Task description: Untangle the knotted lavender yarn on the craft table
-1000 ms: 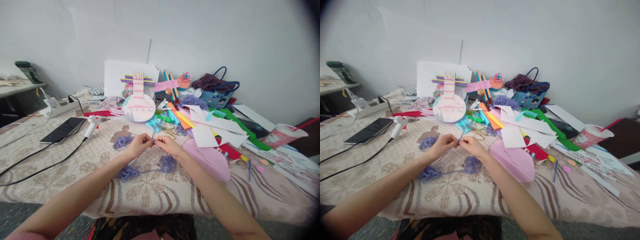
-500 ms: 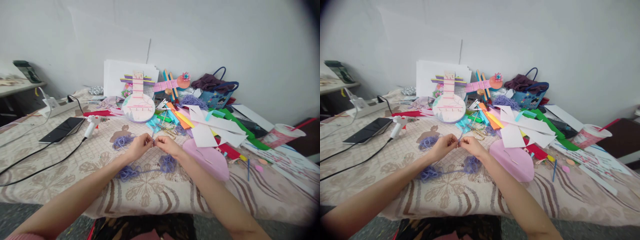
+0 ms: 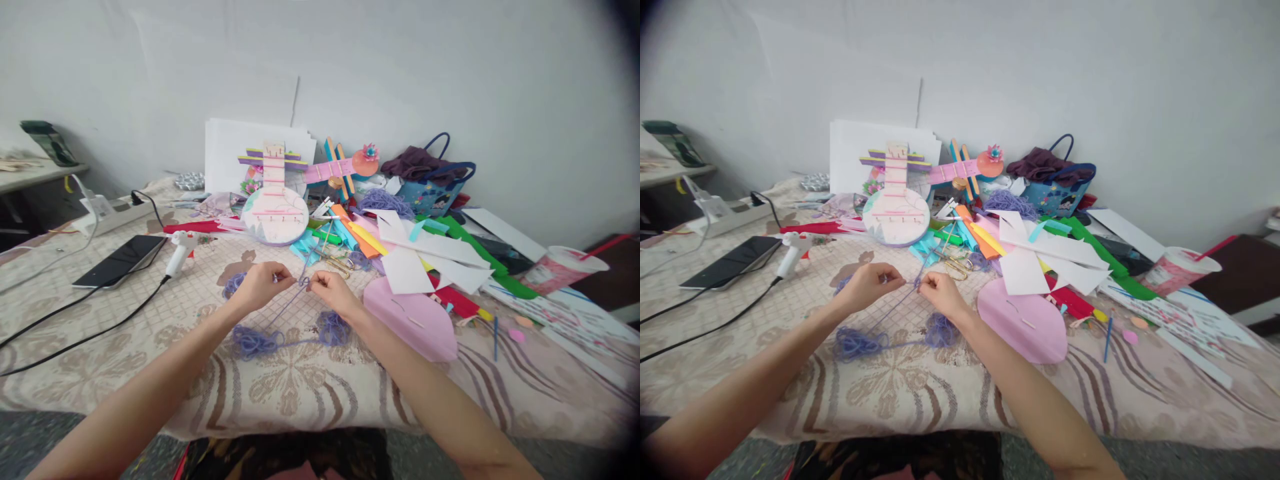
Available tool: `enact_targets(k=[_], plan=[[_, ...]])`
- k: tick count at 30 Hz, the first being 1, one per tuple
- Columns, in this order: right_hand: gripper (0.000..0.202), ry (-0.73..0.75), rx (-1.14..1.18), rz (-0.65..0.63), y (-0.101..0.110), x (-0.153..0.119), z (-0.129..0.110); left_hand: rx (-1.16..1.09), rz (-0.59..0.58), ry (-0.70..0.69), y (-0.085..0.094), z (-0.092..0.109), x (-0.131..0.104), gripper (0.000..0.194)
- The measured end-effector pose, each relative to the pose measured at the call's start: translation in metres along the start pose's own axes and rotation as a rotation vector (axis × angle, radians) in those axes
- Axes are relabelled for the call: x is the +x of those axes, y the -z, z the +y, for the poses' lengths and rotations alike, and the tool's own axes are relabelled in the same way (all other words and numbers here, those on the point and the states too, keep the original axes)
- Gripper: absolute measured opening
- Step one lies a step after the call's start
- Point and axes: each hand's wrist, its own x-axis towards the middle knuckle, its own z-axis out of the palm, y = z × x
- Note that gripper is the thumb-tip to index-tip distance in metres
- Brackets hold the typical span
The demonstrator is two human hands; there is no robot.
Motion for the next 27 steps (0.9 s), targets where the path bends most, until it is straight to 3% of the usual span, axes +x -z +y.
enact_targets(k=[3,5,8,11,18,22,25,27], plan=[[0.01,-0.033,0.053,0.047,-0.004,-0.001,0.001,-0.043,-0.005,-0.026,0.001,0.006,-0.002,0.025],[0.011,-0.13,0.176,0.046,-0.006,-0.002,0.002,-0.044,-0.014,-0.103,-0.003,0.012,-0.005,0.02],[0.018,-0.332,0.438,-0.042,-0.007,-0.004,0.001,0.074,-0.075,-0.285,-0.012,0.021,-0.012,0.015],[0.028,-0.433,0.647,-0.138,-0.005,-0.004,-0.001,0.247,-0.142,-0.436,-0.02,0.024,-0.016,0.019],[0.032,-0.488,0.752,-0.177,-0.007,-0.003,-0.002,0.401,-0.188,-0.478,-0.025,0.023,-0.017,0.025],[0.026,-0.471,0.756,-0.164,-0.008,-0.002,0.001,0.25,-0.134,-0.419,0.0,0.02,-0.008,0.024],[0.022,-0.468,0.757,-0.14,-0.008,-0.001,0.002,0.196,-0.063,-0.216,0.037,0.003,0.001,0.029],[0.021,-0.468,0.754,-0.131,-0.007,-0.001,0.002,0.275,-0.157,-0.119,0.059,-0.013,0.005,0.035]])
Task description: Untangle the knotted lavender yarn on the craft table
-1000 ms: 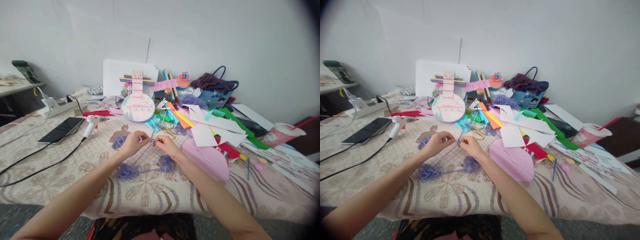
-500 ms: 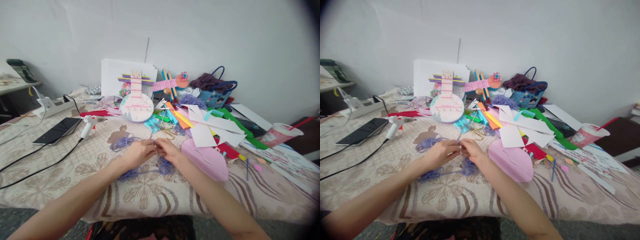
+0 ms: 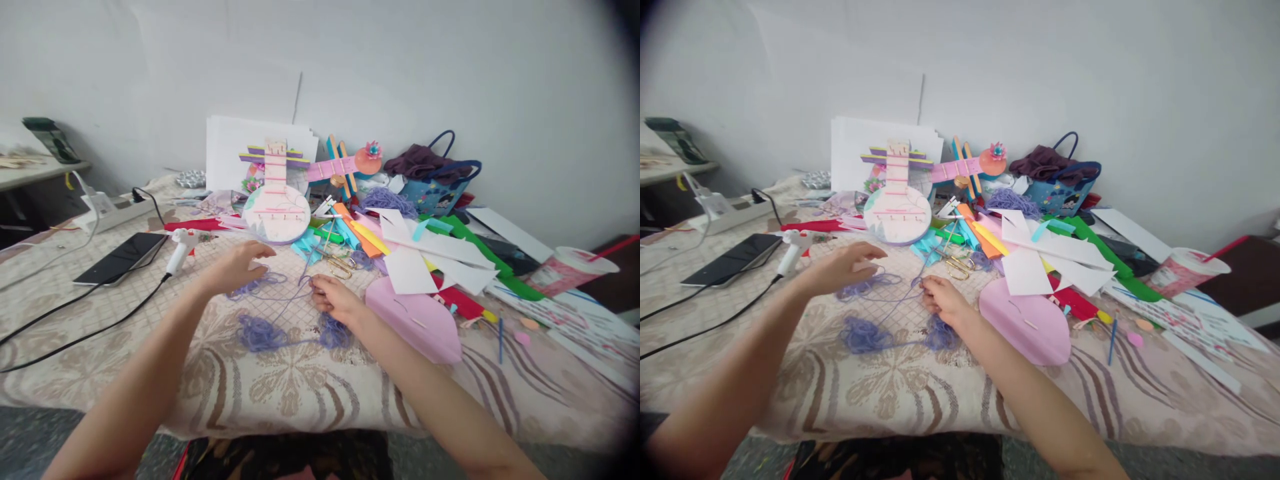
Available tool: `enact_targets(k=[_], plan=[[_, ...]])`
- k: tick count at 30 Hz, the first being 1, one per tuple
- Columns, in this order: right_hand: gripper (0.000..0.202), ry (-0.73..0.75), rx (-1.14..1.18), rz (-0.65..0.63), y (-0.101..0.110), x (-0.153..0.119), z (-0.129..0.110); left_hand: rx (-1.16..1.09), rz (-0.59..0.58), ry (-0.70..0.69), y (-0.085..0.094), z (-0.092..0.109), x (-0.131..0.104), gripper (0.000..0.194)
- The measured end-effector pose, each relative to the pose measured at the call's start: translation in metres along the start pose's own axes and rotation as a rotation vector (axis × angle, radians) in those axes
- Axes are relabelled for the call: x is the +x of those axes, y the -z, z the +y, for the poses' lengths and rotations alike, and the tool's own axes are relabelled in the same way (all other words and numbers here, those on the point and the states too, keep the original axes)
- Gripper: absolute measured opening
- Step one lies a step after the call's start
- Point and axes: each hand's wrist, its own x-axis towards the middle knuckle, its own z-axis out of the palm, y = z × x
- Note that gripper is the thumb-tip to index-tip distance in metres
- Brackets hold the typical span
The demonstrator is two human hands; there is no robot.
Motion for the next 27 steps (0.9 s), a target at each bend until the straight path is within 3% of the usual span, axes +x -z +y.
enact_targets(k=[3,6,10,13,16,18,21,23,27], plan=[[0.02,0.015,-0.009,-0.009,0.0,0.0,0.001,0.042,-0.292,0.017,0.011,-0.023,-0.003,0.053],[0.019,0.029,-0.019,-0.027,0.001,0.0,0.002,0.069,-0.378,0.072,0.006,-0.033,-0.001,0.056],[0.018,0.048,-0.032,-0.031,0.001,0.001,0.003,0.045,-0.305,0.179,0.002,-0.039,0.003,0.026],[0.019,0.064,-0.051,-0.018,-0.001,0.0,0.003,-0.281,-0.155,0.169,0.007,-0.034,0.004,0.017],[0.02,0.079,-0.074,-0.031,-0.002,-0.001,0.003,-0.701,0.01,0.112,0.011,-0.01,0.002,0.021],[0.021,0.094,-0.091,-0.039,-0.002,-0.002,0.003,-0.841,0.012,0.035,0.008,0.014,0.001,0.02],[0.022,0.122,-0.129,-0.031,-0.001,-0.003,0.003,-0.886,-0.275,-0.13,-0.008,0.046,-0.002,0.018],[0.021,0.126,-0.162,-0.028,0.0,-0.003,0.003,-0.803,-0.446,-0.232,-0.023,0.06,-0.003,0.019],[0.02,0.113,-0.203,0.002,0.001,-0.002,0.003,-0.581,-0.62,-0.307,-0.043,0.065,-0.006,0.031]])
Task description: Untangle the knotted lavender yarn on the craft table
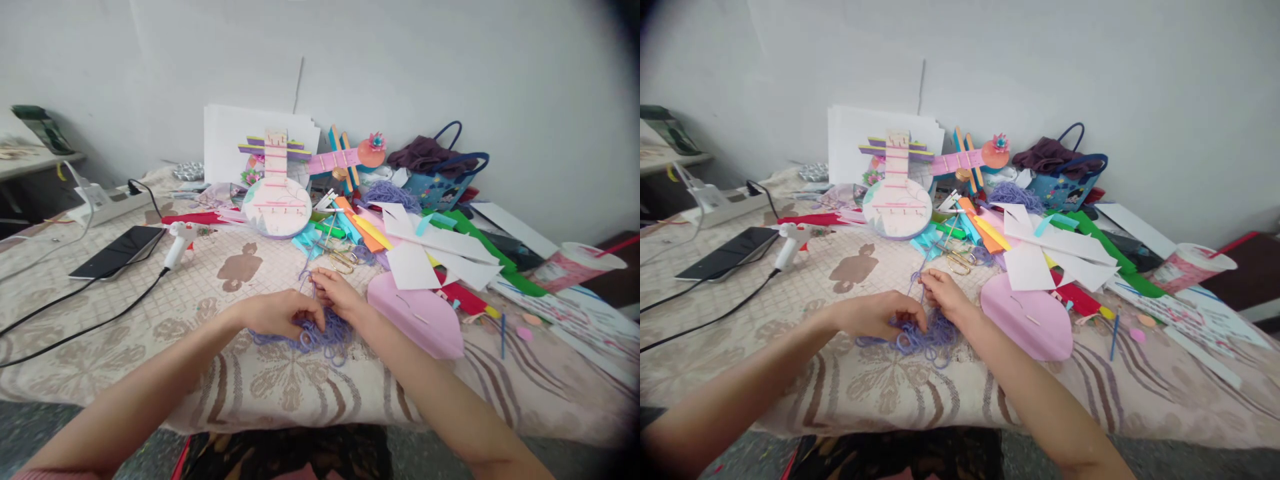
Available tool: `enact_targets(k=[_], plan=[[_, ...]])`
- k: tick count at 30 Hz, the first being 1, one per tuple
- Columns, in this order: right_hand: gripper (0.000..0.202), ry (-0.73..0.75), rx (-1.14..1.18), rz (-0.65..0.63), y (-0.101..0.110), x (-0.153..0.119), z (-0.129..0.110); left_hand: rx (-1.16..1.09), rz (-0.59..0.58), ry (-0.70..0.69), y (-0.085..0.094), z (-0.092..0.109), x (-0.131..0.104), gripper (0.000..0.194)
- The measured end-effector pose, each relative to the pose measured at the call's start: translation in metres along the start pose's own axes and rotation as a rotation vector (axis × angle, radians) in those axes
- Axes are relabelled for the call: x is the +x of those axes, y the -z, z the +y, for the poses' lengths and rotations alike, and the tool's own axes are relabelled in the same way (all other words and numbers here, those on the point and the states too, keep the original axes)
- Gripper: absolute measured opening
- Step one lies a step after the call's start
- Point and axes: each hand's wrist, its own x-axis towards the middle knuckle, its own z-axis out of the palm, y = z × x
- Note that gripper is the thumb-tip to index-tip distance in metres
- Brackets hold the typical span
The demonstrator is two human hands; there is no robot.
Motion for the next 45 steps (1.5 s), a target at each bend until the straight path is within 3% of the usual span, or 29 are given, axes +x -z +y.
enact_targets(k=[2,4,7,10,14,16,20,25,28,31,34,42,45], plan=[[0.02,0.013,0.003,0.001,0.0,0.0,0.0,0.031,0.001,0.04,0.002,-0.002,-0.004,0.051],[0.02,0.016,0.022,-0.017,-0.001,-0.001,0.0,0.01,0.033,0.087,0.009,-0.001,-0.011,0.06],[0.021,-0.006,0.046,-0.042,-0.002,-0.001,-0.001,0.056,0.097,0.212,0.022,0.0,-0.021,0.034],[0.021,-0.014,0.061,-0.034,-0.002,-0.001,-0.002,0.268,0.144,0.331,0.028,-0.002,-0.024,0.017],[0.019,-0.017,0.064,-0.033,-0.003,0.0,-0.002,0.528,0.437,0.426,0.027,-0.008,-0.019,0.019],[0.02,-0.011,0.058,-0.028,-0.003,0.0,-0.002,0.511,0.399,0.432,0.026,-0.01,-0.019,0.026],[0.021,-0.001,0.048,-0.02,-0.003,-0.001,-0.002,0.396,0.128,0.311,0.032,-0.008,-0.028,0.033],[0.02,0.009,0.053,-0.036,-0.001,-0.002,-0.002,0.46,0.114,0.251,0.034,0.008,-0.047,0.024],[0.021,0.008,0.041,-0.031,-0.001,-0.002,-0.003,0.463,0.09,0.299,0.015,0.013,-0.052,0.024],[0.021,0.012,0.027,-0.014,-0.003,-0.002,-0.003,0.5,0.189,0.359,-0.008,0.011,-0.053,0.019],[0.02,0.01,0.028,-0.018,-0.003,-0.002,-0.003,0.478,0.242,0.378,-0.013,0.004,-0.055,0.019],[0.021,0.04,0.045,-0.032,-0.003,-0.004,-0.005,0.758,0.553,0.394,0.035,0.012,-0.067,0.015],[0.019,0.059,0.027,-0.015,-0.003,-0.005,-0.006,0.847,0.552,0.523,0.044,0.007,-0.068,0.016]])
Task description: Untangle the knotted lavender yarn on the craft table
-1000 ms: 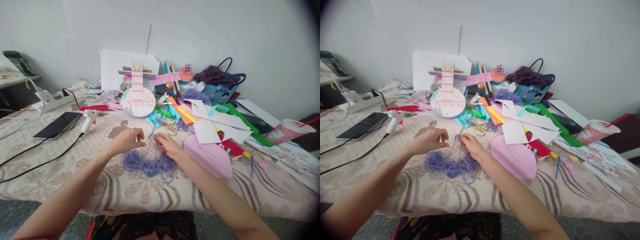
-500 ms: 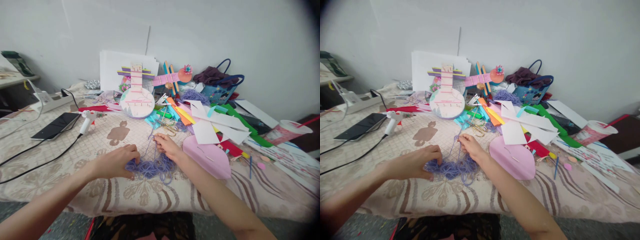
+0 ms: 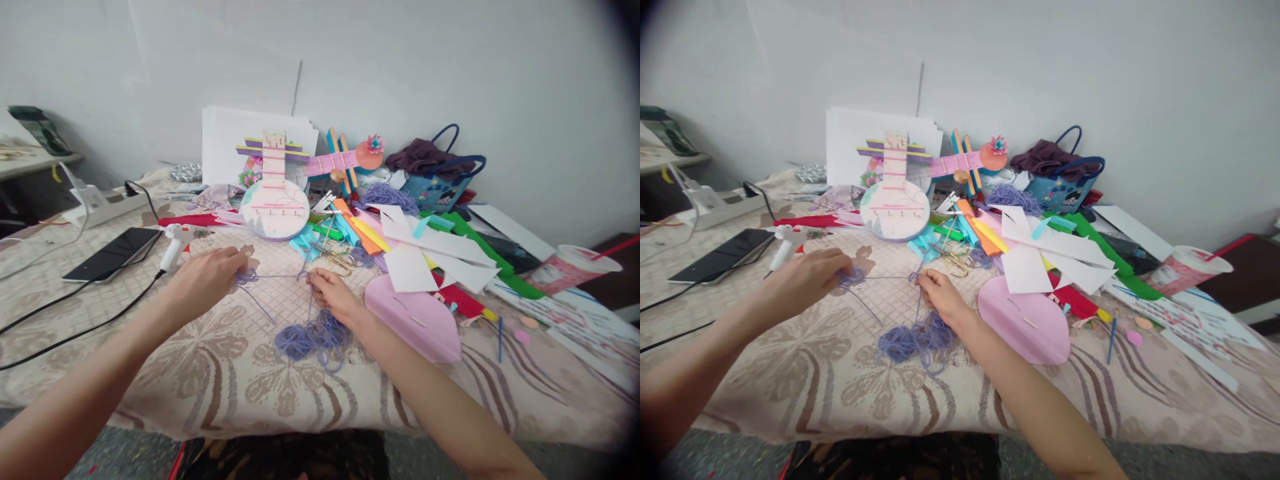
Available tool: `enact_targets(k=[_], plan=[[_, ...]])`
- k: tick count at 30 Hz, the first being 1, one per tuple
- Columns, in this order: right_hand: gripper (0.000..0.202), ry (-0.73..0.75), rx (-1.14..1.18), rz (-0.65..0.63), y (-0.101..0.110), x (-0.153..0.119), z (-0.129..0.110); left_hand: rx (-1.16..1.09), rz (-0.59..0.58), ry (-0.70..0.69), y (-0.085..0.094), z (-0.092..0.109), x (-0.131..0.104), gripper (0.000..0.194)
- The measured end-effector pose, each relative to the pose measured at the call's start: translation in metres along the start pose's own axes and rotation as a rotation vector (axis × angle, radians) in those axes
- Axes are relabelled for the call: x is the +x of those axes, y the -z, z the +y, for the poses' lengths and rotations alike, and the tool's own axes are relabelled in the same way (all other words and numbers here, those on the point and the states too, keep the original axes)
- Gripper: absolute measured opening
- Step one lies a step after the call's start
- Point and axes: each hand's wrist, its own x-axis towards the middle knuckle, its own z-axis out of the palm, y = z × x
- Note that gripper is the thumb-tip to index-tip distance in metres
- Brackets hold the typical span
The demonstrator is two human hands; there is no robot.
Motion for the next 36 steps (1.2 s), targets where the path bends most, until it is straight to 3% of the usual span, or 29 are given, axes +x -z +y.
enact_targets(k=[3,6,8,11,16,21,26,36], plan=[[0.019,0.004,-0.022,0.007,0.0,0.0,0.001,0.038,-0.102,-0.017,-0.007,-0.007,0.002,0.016],[0.021,0.006,-0.027,0.002,0.001,0.001,0.001,-0.112,-0.188,-0.181,-0.013,-0.004,0.003,0.03],[0.023,0.017,-0.043,-0.002,0.001,0.0,0.001,-0.241,-0.181,-0.213,-0.015,0.005,0.007,0.031],[0.023,0.054,-0.124,0.016,-0.001,-0.001,0.001,-0.407,-0.083,-0.107,-0.024,0.023,0.021,0.024],[0.021,0.168,-0.282,0.087,0.0,-0.001,0.005,-0.68,-0.14,-0.026,-0.054,0.047,0.047,0.025],[0.017,0.256,-0.405,0.134,0.002,0.0,0.005,-0.96,-0.087,0.089,-0.076,0.057,0.052,0.02],[0.016,0.373,-0.58,0.133,0.001,-0.001,0.003,-1.018,0.03,0.123,-0.075,0.058,0.047,0.011],[0.015,0.449,-0.782,0.141,-0.002,-0.007,0.002,-1.077,-0.008,0.245,-0.066,0.059,0.042,0.015]])
